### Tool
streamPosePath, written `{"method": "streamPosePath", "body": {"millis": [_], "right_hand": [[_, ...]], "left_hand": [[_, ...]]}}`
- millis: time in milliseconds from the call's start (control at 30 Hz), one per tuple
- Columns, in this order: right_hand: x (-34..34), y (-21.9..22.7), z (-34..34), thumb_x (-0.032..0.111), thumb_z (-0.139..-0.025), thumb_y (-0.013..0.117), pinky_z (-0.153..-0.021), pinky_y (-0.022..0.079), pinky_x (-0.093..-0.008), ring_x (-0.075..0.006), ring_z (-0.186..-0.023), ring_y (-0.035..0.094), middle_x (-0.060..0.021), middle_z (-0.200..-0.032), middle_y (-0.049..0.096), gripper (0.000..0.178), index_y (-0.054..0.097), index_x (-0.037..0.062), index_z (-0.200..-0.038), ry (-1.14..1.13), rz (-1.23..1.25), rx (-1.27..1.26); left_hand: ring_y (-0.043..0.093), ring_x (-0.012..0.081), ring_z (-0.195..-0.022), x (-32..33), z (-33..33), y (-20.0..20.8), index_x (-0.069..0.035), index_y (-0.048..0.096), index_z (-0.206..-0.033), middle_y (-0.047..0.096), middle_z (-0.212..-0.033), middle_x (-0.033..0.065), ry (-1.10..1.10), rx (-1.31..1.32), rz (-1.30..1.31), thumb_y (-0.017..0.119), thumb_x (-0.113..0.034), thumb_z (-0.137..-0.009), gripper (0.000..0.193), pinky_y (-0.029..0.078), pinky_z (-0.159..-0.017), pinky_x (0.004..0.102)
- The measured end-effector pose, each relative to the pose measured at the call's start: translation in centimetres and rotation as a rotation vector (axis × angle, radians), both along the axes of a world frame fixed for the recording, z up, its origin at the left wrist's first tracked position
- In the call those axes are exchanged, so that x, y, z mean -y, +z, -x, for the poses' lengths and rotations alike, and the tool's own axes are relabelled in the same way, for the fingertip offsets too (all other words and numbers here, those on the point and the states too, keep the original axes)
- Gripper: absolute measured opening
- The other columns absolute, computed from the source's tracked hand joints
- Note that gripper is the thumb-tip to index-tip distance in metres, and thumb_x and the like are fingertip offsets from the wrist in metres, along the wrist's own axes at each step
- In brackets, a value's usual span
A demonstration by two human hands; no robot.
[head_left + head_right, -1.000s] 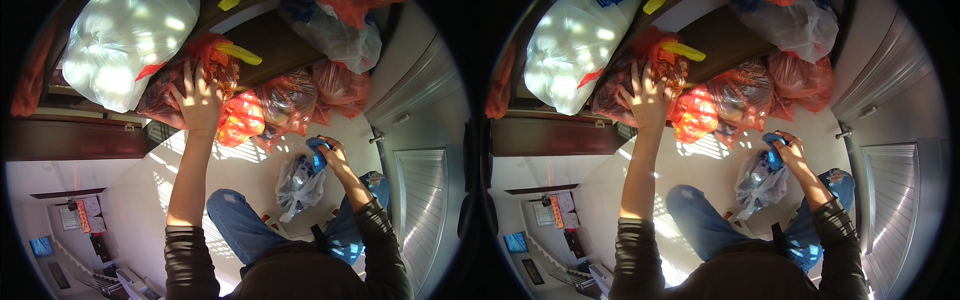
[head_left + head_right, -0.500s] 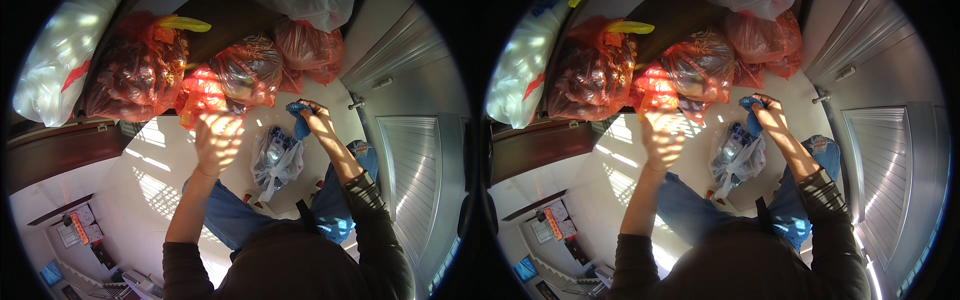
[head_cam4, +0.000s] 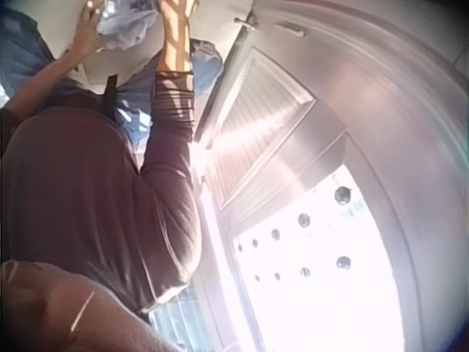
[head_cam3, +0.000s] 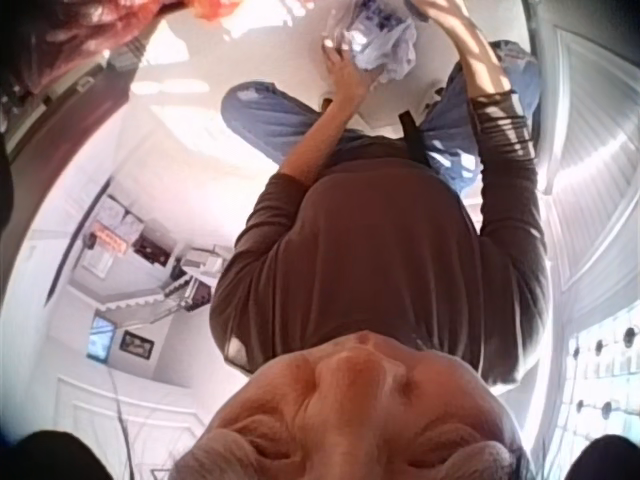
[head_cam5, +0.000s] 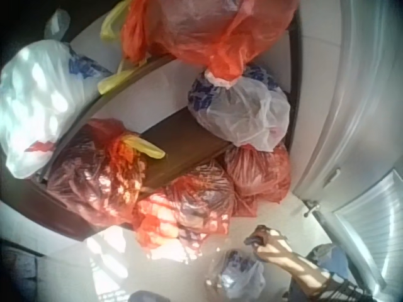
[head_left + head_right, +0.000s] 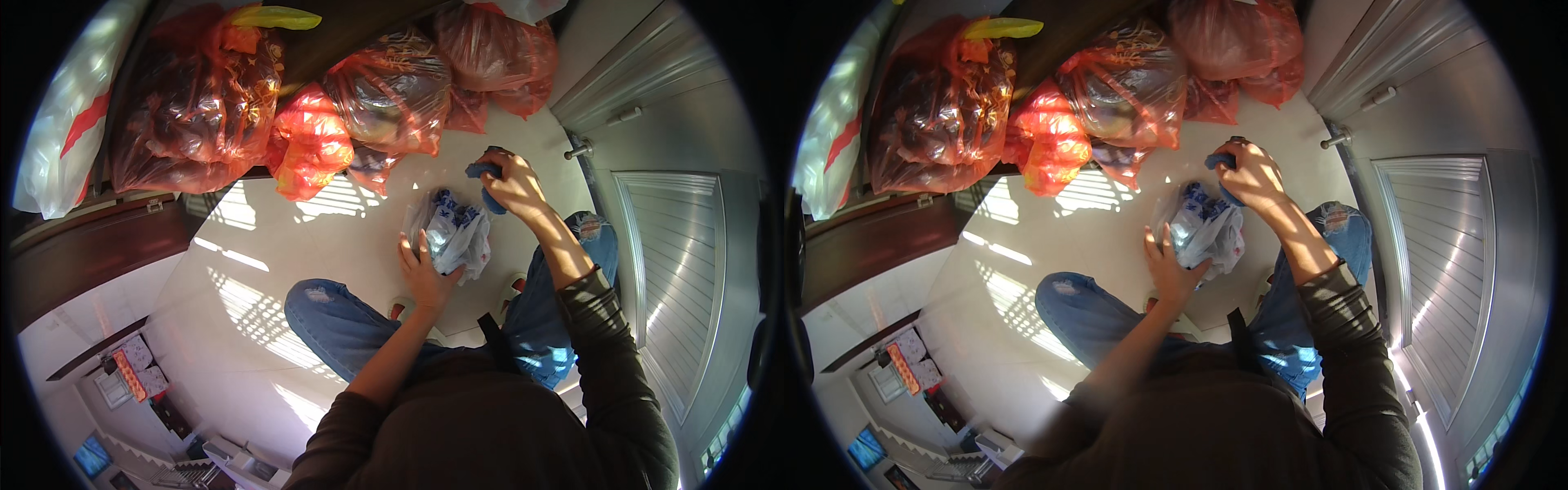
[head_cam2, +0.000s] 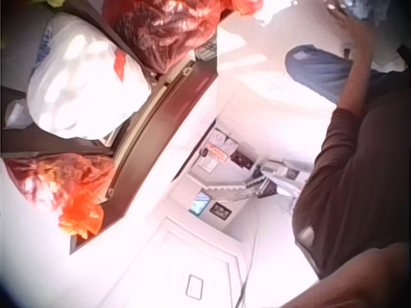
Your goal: The person sits on the floor and handles several plastic bags, then wipes the floor with a cloth. They stand, walk outside, and return with a broom and dustpan to sweep the floor, collecting debris into the dustpan. Finally, they walk to the bathroom and rinse the cloth in a bucket.
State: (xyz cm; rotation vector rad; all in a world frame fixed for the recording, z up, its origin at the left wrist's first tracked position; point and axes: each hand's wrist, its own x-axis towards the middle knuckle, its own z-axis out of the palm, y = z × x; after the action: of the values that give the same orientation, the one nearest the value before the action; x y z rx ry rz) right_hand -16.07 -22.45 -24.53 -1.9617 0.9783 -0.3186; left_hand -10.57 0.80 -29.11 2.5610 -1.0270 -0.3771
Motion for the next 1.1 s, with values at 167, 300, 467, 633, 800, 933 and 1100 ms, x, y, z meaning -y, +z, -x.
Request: {"method": "streamPosePath", "body": {"millis": [167, 300, 467, 633, 800, 933, 1100], "right_hand": [[-0.1, 0.7, 0.1, 0.012, -0.068, 0.052, -0.070, 0.049, -0.0348, -0.0297, -0.075, 0.061, -0.0144, -0.088, 0.062, 0.028, 0.063, 0.0014, -0.091, -0.005, 0.012, -0.022], [0.2, 0.5, 0.8, 0.013, -0.067, 0.052, -0.071, 0.049, -0.0355, -0.0304, -0.078, 0.060, -0.0131, -0.090, 0.062, 0.026, 0.063, 0.0035, -0.090, -0.018, 0.058, -0.036], [0.4, 1.3, 1.0, 0.019, -0.069, 0.052, -0.073, 0.048, -0.0360, -0.0308, -0.080, 0.060, -0.0118, -0.092, 0.062, 0.026, 0.064, 0.0058, -0.087, 0.001, 0.034, -0.159], [0.6, 2.0, 1.1, 0.029, -0.070, 0.055, -0.075, 0.047, -0.0361, -0.0309, -0.078, 0.060, -0.0120, -0.087, 0.063, 0.030, 0.064, 0.0054, -0.086, -0.022, 0.043, -0.291], [2.0, 2.9, 2.6, 0.038, -0.067, 0.060, -0.071, 0.048, -0.0351, -0.0299, -0.077, 0.061, -0.0133, -0.079, 0.064, 0.039, 0.064, 0.0043, -0.085, -0.035, 0.012, -0.418], [3.0, 1.4, 4.6, 0.029, -0.060, 0.066, -0.070, 0.049, -0.0362, -0.0283, -0.082, 0.062, -0.0139, -0.088, 0.064, 0.048, 0.059, 0.0074, -0.103, 0.250, 0.038, -0.395], [1.7, 1.9, 5.5, 0.020, -0.058, 0.075, -0.080, 0.048, -0.0307, -0.0239, -0.097, 0.059, -0.0157, -0.105, 0.061, 0.074, 0.043, 0.0009, -0.121, 0.895, -0.456, -0.040]], "left_hand": [[0.036, 0.0403, -0.117, -1.9, -2.4, -1.9, -0.008, 0.042, -0.126, 0.021, -0.136, 0.0255, 0.156, -0.131, 0.239, 0.079, -0.023, -0.058, 0.079, 0.035, -0.095, 0.0420], [0.043, 0.0358, -0.114, -2.0, -3.2, -2.0, -0.007, 0.043, -0.124, 0.038, -0.127, 0.0231, 0.221, -0.189, 0.175, 0.076, -0.019, -0.064, 0.070, 0.040, -0.089, 0.0390], [0.060, 0.0313, -0.089, -2.6, -5.1, -3.2, -0.005, 0.050, -0.118, 0.061, -0.093, 0.0184, 0.176, -0.174, 0.158, 0.069, -0.014, -0.070, 0.052, 0.045, -0.078, 0.0347], [0.061, 0.0306, -0.081, -2.9, -6.9, -2.0, -0.004, 0.057, -0.108, 0.062, -0.089, 0.0183, 0.179, -0.247, 0.163, 0.067, -0.010, -0.069, 0.041, 0.046, -0.072, 0.0347], [0.058, 0.0186, -0.077, -3.3, -8.5, 5.0, 0.003, 0.056, -0.102, 0.061, -0.085, 0.0093, 0.142, -0.443, 0.405, 0.064, -0.007, -0.070, 0.034, 0.045, -0.073, 0.0295], [0.054, 0.0121, -0.083, -2.2, -8.9, 14.7, 0.004, 0.055, -0.102, 0.059, -0.094, 0.0054, 0.273, -0.507, 0.447, 0.068, -0.002, -0.068, 0.037, 0.041, -0.077, 0.0230], [0.054, 0.0123, -0.084, -0.6, -9.1, 23.1, 0.004, 0.055, -0.105, 0.060, -0.093, 0.0056, 0.400, -0.679, 0.600, 0.065, -0.005, -0.075, 0.032, 0.041, -0.079, 0.0240]]}}
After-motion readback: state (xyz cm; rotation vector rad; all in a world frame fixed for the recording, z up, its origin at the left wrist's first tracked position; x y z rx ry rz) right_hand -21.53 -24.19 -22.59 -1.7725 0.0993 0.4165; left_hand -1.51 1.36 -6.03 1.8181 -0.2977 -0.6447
